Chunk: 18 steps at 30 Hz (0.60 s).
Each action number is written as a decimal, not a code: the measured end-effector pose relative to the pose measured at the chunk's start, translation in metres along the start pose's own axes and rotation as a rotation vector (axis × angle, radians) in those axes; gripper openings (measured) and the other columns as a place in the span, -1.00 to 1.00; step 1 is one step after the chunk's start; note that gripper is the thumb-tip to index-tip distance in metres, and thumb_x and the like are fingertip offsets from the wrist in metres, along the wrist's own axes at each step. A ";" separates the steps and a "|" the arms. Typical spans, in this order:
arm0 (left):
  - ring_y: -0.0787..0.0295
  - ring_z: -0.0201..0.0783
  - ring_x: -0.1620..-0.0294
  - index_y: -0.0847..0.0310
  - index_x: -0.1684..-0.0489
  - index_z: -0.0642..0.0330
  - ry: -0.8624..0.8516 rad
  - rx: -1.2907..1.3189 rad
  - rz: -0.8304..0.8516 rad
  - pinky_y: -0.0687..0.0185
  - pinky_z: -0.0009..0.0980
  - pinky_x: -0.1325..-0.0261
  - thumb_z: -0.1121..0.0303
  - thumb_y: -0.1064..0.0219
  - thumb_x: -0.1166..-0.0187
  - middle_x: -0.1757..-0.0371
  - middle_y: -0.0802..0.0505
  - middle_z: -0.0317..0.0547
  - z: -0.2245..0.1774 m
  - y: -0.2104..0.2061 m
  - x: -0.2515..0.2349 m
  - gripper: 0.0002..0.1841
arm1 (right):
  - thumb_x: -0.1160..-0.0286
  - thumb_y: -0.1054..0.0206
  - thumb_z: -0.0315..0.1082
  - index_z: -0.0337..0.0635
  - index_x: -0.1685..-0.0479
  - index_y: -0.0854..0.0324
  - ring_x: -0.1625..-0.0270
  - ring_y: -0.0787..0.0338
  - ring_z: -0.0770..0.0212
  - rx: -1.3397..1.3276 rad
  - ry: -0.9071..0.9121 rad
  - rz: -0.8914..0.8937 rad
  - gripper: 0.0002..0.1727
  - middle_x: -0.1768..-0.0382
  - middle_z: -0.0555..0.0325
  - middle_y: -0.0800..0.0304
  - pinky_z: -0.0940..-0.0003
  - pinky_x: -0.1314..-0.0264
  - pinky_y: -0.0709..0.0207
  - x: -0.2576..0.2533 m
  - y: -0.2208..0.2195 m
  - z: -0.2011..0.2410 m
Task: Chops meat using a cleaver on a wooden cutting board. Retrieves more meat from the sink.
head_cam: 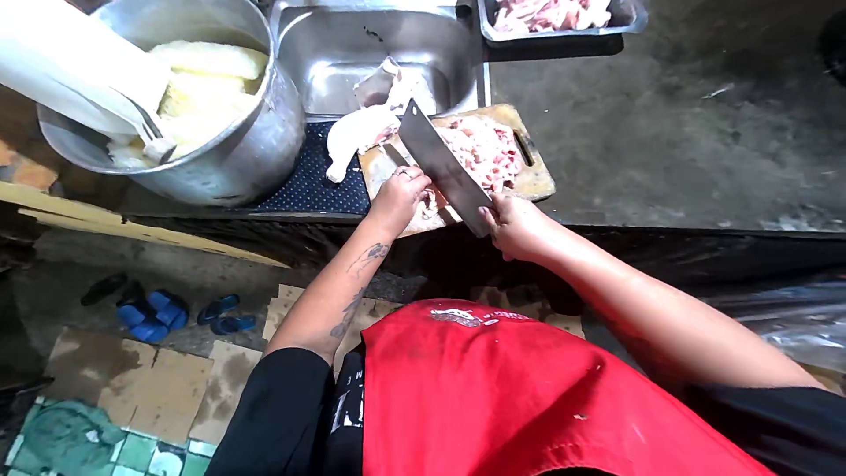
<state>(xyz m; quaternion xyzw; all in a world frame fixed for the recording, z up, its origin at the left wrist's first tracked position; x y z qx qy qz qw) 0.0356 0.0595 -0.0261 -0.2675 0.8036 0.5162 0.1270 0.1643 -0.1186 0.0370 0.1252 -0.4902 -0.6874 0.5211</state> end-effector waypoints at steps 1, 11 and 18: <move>-0.82 0.18 -0.28 -0.85 0.12 0.38 0.005 0.014 -0.007 -0.63 0.00 -0.46 0.57 -0.38 -0.55 -0.06 -0.90 0.21 0.001 0.001 0.000 -0.87 | -0.92 0.00 -0.15 -0.36 -0.14 -0.53 0.56 -0.78 0.00 -0.010 -0.008 0.021 -0.60 0.42 -0.12 -0.70 0.00 0.41 -0.74 -0.006 0.000 0.005; -0.84 0.12 -0.24 -0.86 0.17 0.34 0.035 0.016 -0.007 -0.68 -0.04 -0.39 0.56 -0.36 -0.56 -0.03 -0.92 0.14 0.003 0.001 0.001 -0.88 | -0.89 -0.06 -0.20 -0.30 -0.02 -0.55 0.72 -0.67 0.09 -0.033 0.034 0.092 -0.68 0.59 -0.04 -0.65 0.09 0.62 -0.68 -0.005 0.002 -0.016; -0.84 0.09 -0.25 -0.86 0.17 0.32 0.036 0.051 0.036 -0.66 -0.05 -0.40 0.56 -0.33 -0.58 -0.03 -0.92 0.12 0.005 0.002 0.002 -0.85 | -0.90 -0.05 -0.20 -0.42 -0.05 -0.50 0.70 -0.66 0.11 -0.034 -0.020 0.155 -0.64 0.53 -0.09 -0.61 0.13 0.57 -0.69 -0.052 0.009 0.027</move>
Point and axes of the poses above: each hand's wrist, its own x-axis away from the middle knuckle, its own y-axis out of the back of the hand, z = x × y, the point moved 2 cm from there along -x, towards the middle knuckle
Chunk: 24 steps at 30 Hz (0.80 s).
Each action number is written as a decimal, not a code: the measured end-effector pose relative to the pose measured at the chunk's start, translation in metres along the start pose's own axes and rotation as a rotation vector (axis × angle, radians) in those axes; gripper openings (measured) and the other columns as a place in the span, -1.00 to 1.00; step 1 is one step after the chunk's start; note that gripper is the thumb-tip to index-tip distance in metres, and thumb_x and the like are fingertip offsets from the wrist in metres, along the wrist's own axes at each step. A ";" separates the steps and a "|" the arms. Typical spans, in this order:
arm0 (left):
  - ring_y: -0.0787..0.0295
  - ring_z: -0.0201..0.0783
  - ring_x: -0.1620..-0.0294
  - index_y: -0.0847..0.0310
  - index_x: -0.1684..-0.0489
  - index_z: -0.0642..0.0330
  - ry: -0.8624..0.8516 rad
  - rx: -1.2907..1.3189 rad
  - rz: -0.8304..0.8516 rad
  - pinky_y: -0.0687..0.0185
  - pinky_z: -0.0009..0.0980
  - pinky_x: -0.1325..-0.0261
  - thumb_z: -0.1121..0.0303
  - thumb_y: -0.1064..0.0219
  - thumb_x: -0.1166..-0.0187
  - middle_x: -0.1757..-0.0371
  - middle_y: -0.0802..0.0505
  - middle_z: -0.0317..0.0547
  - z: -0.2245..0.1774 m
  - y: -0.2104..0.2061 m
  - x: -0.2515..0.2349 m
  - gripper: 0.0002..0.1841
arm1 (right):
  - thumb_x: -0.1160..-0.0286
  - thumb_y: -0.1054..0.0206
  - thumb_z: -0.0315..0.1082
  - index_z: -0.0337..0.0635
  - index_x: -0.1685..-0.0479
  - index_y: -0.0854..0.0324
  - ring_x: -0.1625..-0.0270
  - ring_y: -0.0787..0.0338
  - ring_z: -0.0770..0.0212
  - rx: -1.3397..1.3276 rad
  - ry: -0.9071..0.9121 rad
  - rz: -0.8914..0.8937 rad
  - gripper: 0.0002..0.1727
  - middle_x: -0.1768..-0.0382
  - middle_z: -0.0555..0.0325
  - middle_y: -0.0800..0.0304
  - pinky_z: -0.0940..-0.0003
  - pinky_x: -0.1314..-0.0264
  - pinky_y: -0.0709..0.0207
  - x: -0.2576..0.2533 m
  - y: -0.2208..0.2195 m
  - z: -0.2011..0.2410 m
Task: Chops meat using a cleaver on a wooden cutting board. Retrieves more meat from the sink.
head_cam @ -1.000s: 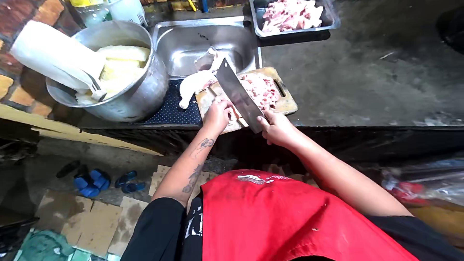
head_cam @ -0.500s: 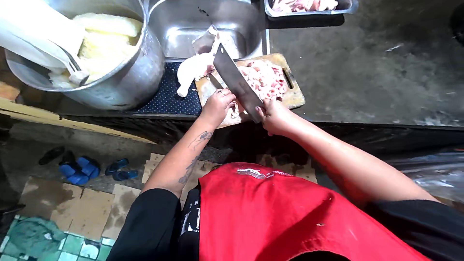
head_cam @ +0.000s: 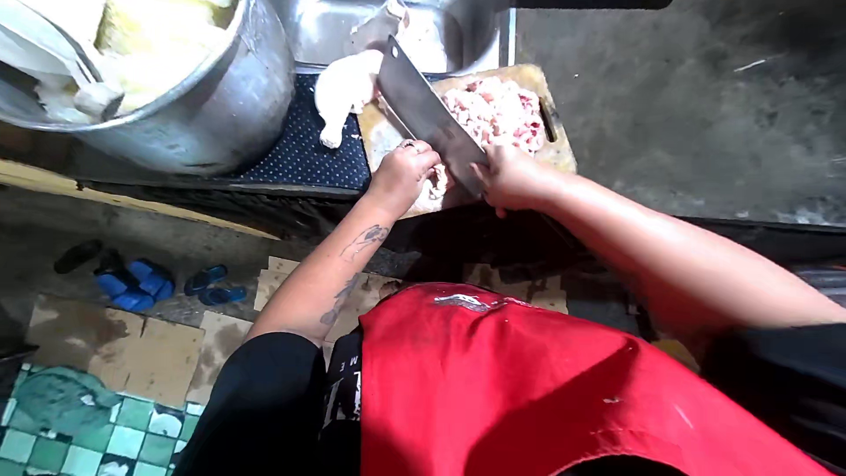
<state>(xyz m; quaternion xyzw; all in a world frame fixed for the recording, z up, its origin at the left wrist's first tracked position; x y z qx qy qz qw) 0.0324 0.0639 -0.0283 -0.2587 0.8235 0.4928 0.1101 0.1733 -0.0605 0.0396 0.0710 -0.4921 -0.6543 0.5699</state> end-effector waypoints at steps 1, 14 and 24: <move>-0.84 0.09 -0.25 -0.86 0.16 0.31 0.002 -0.008 0.006 -0.66 -0.05 -0.40 0.55 -0.32 -0.59 -0.03 -0.92 0.12 0.000 0.000 0.000 -0.85 | -0.91 -0.04 -0.19 -0.40 -0.04 -0.48 0.71 -0.65 0.13 0.010 -0.010 0.003 -0.64 0.52 -0.08 -0.60 0.16 0.59 -0.67 -0.004 0.001 0.006; -0.84 0.11 -0.23 -0.86 0.17 0.32 -0.077 -0.027 0.007 -0.65 -0.05 -0.40 0.57 -0.32 -0.59 -0.02 -0.92 0.13 -0.002 0.000 0.003 -0.85 | -0.91 -0.04 -0.13 -0.34 -0.09 -0.49 0.64 -0.66 0.12 0.011 -0.030 -0.007 -0.62 0.43 -0.09 -0.63 0.17 0.55 -0.65 -0.014 0.000 0.018; -0.63 0.21 -0.48 -0.81 0.16 0.26 -0.147 -0.144 0.212 -0.58 0.08 -0.50 0.51 -0.42 -0.53 -0.27 -0.79 0.16 0.001 0.023 -0.003 -0.92 | -0.89 -0.09 -0.09 -0.27 0.02 -0.60 0.68 -0.68 0.13 -0.039 0.078 -0.143 -0.62 0.57 -0.01 -0.66 0.13 0.57 -0.68 0.033 0.025 -0.023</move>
Point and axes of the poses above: each hand's wrist, its own x-axis away from the middle knuckle, its own y-axis out of the back of the hand, z = x × y, the point moved 2 cm from there along -x, towards the middle knuckle
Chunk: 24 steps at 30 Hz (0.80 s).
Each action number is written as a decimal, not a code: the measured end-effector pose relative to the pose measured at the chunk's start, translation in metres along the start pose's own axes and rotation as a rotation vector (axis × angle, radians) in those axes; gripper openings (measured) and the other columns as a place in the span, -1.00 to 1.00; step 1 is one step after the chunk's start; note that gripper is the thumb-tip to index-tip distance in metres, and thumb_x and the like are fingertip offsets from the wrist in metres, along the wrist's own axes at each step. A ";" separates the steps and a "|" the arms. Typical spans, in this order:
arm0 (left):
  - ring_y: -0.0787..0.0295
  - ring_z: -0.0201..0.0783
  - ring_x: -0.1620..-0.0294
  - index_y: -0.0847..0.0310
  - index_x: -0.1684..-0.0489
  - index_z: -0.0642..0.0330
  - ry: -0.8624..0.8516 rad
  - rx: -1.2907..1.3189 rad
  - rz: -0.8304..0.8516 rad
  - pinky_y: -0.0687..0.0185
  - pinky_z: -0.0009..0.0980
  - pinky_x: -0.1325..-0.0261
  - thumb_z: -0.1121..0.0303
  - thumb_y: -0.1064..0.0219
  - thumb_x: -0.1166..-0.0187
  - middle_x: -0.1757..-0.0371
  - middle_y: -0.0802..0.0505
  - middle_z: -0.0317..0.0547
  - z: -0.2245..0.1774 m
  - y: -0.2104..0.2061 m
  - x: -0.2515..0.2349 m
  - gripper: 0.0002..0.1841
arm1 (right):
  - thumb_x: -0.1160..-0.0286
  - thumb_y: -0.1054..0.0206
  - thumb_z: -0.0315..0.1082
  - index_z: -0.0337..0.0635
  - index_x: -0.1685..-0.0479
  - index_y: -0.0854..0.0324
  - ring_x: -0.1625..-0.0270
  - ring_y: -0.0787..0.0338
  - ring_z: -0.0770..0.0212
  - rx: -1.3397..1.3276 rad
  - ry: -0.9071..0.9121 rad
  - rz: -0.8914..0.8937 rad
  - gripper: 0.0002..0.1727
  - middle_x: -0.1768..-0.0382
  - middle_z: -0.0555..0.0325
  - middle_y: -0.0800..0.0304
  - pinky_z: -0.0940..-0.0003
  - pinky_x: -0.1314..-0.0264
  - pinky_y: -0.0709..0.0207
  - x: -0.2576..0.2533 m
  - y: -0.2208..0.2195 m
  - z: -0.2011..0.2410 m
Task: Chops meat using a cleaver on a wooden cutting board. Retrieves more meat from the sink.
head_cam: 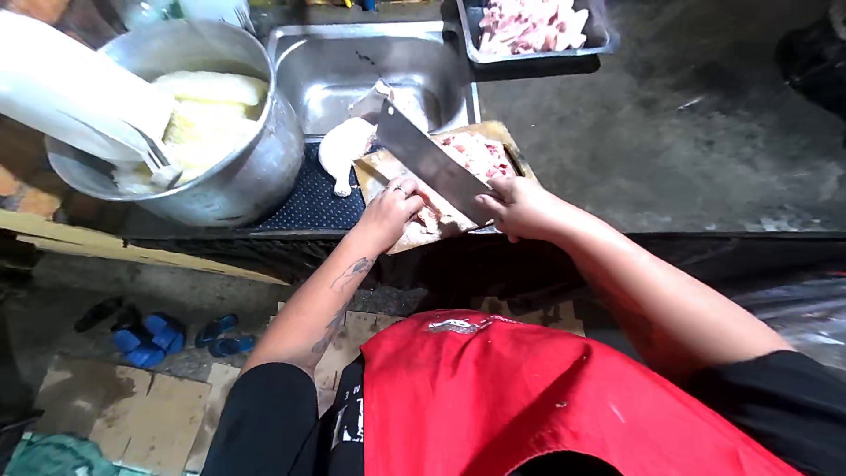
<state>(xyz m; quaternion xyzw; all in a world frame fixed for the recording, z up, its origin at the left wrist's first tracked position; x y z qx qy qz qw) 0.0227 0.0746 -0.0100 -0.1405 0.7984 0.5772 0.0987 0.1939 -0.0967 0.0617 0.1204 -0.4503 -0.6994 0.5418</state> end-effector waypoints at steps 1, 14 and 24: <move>-0.60 0.23 -0.53 -0.80 0.11 0.28 -0.052 0.010 0.035 -0.49 0.12 -0.59 0.50 -0.47 -0.49 -0.33 -0.77 0.21 0.001 0.003 -0.006 -0.88 | -0.89 -0.10 -0.10 -0.26 0.01 -0.59 0.69 -0.68 0.14 -0.019 0.009 -0.027 -0.63 0.57 0.00 -0.65 0.13 0.57 -0.68 0.007 0.006 -0.004; -0.75 0.12 -0.29 -0.76 -0.18 0.15 0.628 0.041 0.053 -0.55 0.22 -0.38 0.07 -0.48 -0.39 -0.19 -0.83 0.09 -0.038 -0.015 -0.033 -0.54 | -0.92 0.06 -0.01 -0.21 -0.10 -0.55 0.53 -0.76 0.01 -0.099 -0.090 -0.112 -0.55 0.49 -0.05 -0.67 -0.03 0.38 -0.72 0.036 -0.002 -0.027; -0.82 0.08 -0.28 -0.84 0.05 0.36 0.400 0.199 -0.220 -0.67 -0.02 -0.42 0.38 -0.48 -0.47 -0.16 -0.88 0.20 -0.036 -0.034 -0.019 -0.76 | -0.92 0.02 -0.09 -0.17 -0.11 -0.54 0.43 -0.81 -0.03 0.057 -0.074 -0.085 -0.64 0.41 -0.06 -0.72 -0.09 0.31 -0.73 0.036 -0.029 -0.014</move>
Point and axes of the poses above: each hand's wrist, its own x-axis away from the middle knuckle, its own y-axis out of the back of the hand, z = x × y, the point moved 2 cm from there along -x, towards the middle knuckle
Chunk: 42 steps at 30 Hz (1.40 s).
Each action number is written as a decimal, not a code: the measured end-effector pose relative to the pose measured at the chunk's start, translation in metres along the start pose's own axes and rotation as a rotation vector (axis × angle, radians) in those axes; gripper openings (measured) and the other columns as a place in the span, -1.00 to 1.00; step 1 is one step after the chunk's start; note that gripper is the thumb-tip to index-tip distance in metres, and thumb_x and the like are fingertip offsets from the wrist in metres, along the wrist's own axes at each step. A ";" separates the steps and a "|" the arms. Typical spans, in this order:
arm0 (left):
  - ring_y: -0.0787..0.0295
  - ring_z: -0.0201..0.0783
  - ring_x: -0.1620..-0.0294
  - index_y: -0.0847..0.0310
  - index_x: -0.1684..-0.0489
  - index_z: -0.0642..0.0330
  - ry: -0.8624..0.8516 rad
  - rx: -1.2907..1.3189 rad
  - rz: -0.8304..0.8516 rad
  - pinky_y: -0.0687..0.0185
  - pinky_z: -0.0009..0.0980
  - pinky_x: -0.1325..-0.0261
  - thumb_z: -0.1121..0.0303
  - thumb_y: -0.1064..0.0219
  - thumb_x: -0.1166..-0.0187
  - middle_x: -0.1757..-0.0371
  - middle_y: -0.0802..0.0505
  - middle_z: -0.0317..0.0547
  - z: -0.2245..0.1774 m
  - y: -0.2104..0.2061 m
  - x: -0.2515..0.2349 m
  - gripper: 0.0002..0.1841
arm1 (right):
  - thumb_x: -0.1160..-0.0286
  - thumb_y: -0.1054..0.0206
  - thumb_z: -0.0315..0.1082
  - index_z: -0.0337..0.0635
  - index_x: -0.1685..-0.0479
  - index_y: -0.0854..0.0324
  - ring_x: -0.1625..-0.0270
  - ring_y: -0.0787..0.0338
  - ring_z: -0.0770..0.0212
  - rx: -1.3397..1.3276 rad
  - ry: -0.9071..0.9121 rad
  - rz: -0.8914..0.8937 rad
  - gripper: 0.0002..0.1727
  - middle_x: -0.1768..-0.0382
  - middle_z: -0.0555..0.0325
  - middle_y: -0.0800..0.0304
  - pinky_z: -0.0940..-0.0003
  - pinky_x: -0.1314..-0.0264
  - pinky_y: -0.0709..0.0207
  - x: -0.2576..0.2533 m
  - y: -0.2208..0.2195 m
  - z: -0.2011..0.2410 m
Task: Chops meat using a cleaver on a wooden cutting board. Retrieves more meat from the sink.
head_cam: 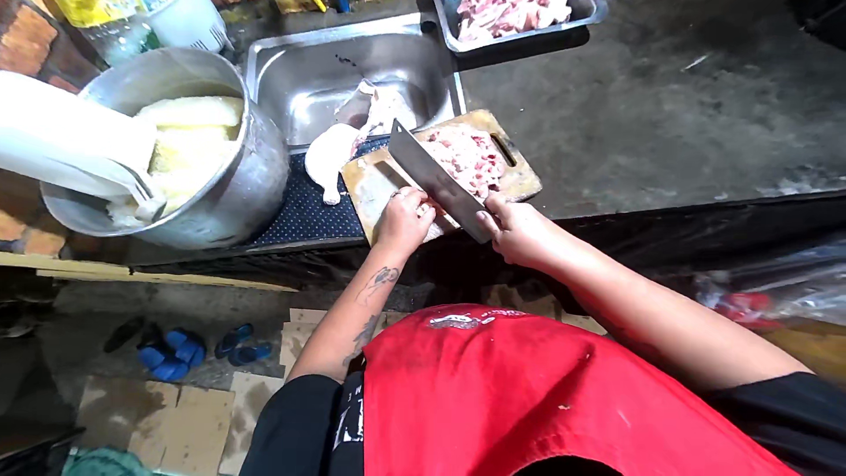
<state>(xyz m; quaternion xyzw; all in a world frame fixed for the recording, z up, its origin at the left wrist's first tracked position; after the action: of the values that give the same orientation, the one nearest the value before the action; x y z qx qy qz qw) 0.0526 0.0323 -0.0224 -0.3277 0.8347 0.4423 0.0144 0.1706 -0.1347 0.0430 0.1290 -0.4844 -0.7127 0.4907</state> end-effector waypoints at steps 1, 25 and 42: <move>-0.81 0.08 -0.31 -0.84 0.03 0.37 0.011 -0.011 0.026 -0.65 -0.01 -0.44 0.38 -0.46 -0.49 -0.18 -0.88 0.20 -0.001 0.000 0.000 -0.76 | -0.92 0.02 -0.11 -0.17 -0.05 -0.54 0.42 -0.81 -0.04 0.026 0.013 0.003 -0.66 0.42 -0.05 -0.71 -0.09 0.31 -0.71 -0.002 -0.002 0.000; -0.80 0.14 -0.26 -0.81 -0.01 0.35 0.017 -0.008 0.179 -0.60 0.05 -0.43 0.51 -0.35 -0.55 -0.07 -0.88 0.19 -0.004 0.007 -0.016 -0.80 | -0.94 0.09 -0.10 -0.40 -0.44 -0.44 0.27 -0.85 -0.09 0.027 -0.098 0.065 -0.49 0.13 -0.28 -0.76 -0.08 0.11 -0.73 -0.103 0.004 0.047; -0.83 0.14 -0.20 -0.80 0.08 0.42 -0.060 0.097 0.013 -0.65 0.05 -0.38 0.48 -0.42 -0.48 -0.04 -0.88 0.24 0.009 0.008 0.008 -0.81 | -0.90 -0.01 -0.19 -0.24 -0.24 -0.47 0.47 -0.80 -0.05 0.204 -0.072 0.061 -0.70 0.39 -0.13 -0.72 -0.08 0.30 -0.72 -0.025 -0.005 0.048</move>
<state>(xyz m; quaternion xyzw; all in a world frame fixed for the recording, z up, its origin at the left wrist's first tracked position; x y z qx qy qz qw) 0.0396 0.0381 -0.0249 -0.3081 0.8564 0.4109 0.0523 0.1484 -0.0869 0.0555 0.1376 -0.5754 -0.6486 0.4788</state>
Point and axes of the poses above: each hand's wrist, its own x-axis away from the middle knuckle, its own y-axis out of the back of the hand, z = x × y, the point moved 2 cm from there along -x, towards the middle knuckle
